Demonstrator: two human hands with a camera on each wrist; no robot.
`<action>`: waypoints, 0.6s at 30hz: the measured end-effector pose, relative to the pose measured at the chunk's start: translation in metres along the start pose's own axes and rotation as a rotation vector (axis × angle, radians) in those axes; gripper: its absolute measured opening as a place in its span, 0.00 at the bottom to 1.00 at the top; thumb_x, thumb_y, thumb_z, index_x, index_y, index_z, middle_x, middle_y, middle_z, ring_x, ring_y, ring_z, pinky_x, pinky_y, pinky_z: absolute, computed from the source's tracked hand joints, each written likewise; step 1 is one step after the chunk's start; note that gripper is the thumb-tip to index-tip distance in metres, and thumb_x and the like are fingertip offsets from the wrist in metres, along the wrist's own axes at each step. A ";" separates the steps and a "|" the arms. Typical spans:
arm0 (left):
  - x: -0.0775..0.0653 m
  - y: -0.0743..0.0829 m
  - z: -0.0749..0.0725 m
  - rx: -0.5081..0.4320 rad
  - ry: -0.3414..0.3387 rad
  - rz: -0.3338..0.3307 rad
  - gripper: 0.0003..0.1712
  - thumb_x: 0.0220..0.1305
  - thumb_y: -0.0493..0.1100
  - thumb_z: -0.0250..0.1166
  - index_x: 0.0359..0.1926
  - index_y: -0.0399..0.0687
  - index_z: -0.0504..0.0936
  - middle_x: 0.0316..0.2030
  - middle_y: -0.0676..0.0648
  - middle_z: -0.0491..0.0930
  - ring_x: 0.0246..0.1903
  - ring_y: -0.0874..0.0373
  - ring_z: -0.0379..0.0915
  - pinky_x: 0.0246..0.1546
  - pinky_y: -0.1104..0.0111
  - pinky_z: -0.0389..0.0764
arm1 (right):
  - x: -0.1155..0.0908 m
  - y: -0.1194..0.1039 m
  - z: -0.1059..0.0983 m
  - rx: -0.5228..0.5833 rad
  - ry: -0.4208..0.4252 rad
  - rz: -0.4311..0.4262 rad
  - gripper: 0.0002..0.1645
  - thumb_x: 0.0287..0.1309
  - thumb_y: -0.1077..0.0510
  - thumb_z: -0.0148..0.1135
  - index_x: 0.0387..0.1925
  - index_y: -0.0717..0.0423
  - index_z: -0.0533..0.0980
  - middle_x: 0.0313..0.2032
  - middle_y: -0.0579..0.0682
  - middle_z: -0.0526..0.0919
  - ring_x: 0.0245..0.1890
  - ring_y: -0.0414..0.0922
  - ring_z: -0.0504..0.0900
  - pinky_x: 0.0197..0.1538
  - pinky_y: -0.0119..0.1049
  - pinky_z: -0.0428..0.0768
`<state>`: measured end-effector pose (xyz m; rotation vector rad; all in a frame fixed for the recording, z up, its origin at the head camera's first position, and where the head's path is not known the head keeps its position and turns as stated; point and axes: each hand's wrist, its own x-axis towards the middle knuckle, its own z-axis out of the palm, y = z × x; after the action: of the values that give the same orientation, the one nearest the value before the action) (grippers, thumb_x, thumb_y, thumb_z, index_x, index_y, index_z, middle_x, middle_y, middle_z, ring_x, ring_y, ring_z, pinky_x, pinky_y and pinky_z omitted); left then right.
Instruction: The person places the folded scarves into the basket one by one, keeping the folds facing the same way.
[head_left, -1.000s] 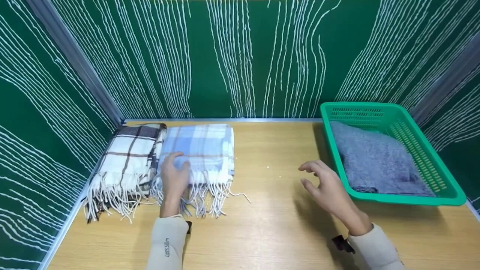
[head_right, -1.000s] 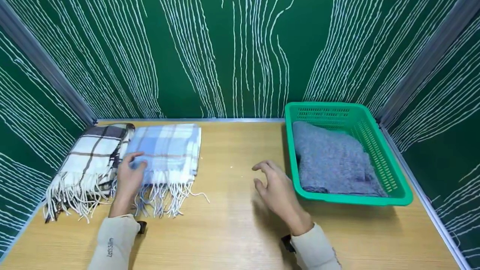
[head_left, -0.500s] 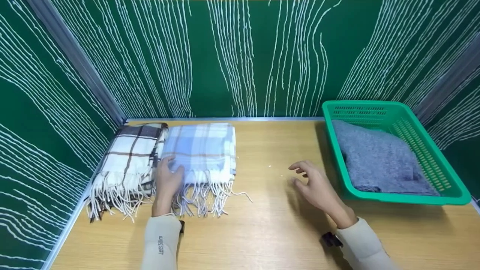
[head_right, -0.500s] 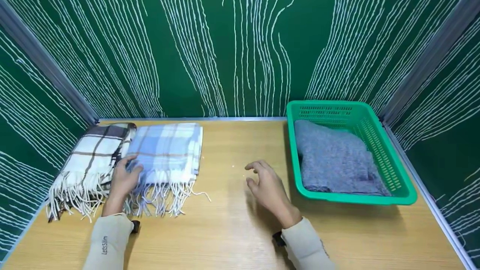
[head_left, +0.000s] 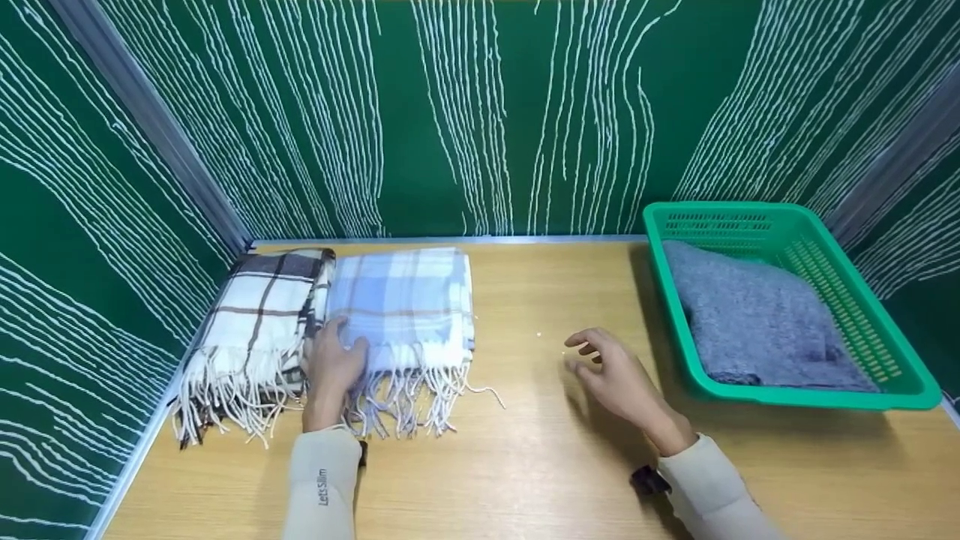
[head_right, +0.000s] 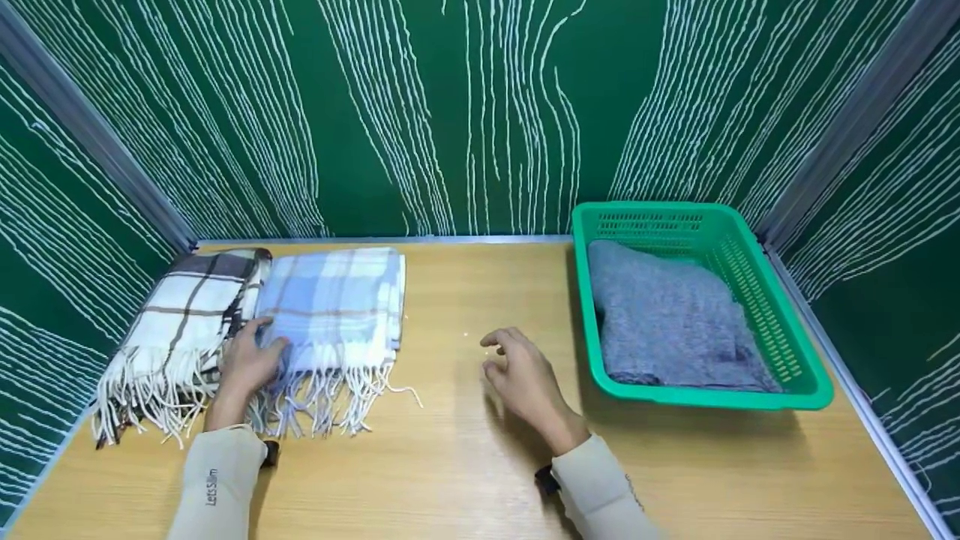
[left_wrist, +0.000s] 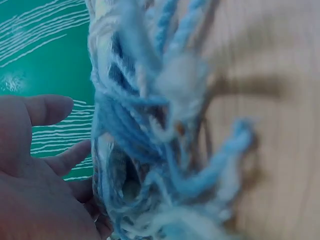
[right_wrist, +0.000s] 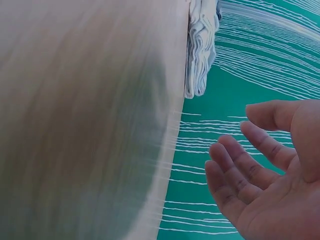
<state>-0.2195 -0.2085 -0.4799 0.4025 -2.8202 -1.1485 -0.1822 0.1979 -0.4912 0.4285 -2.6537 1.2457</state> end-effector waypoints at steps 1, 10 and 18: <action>0.001 0.001 0.001 0.011 -0.003 -0.004 0.37 0.71 0.47 0.58 0.78 0.44 0.66 0.73 0.32 0.67 0.70 0.33 0.56 0.73 0.39 0.47 | 0.000 0.000 0.000 0.002 -0.002 0.004 0.14 0.61 0.72 0.71 0.48 0.66 0.81 0.48 0.58 0.86 0.47 0.58 0.84 0.52 0.55 0.84; -0.001 0.000 0.002 0.099 0.017 0.020 0.29 0.73 0.42 0.52 0.71 0.38 0.76 0.67 0.30 0.72 0.67 0.32 0.59 0.72 0.39 0.52 | 0.004 0.000 0.004 0.031 -0.022 0.032 0.11 0.64 0.70 0.69 0.48 0.65 0.82 0.48 0.59 0.86 0.46 0.56 0.85 0.51 0.54 0.85; -0.001 -0.004 0.007 0.020 0.074 0.119 0.22 0.67 0.34 0.62 0.59 0.28 0.82 0.62 0.23 0.74 0.65 0.25 0.66 0.70 0.40 0.64 | 0.009 0.001 0.010 0.083 -0.047 0.074 0.14 0.65 0.71 0.68 0.52 0.67 0.81 0.51 0.63 0.85 0.48 0.57 0.86 0.51 0.53 0.86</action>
<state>-0.2190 -0.2065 -0.4877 0.2679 -2.7518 -1.0607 -0.1911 0.1896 -0.4960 0.3795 -2.6864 1.3885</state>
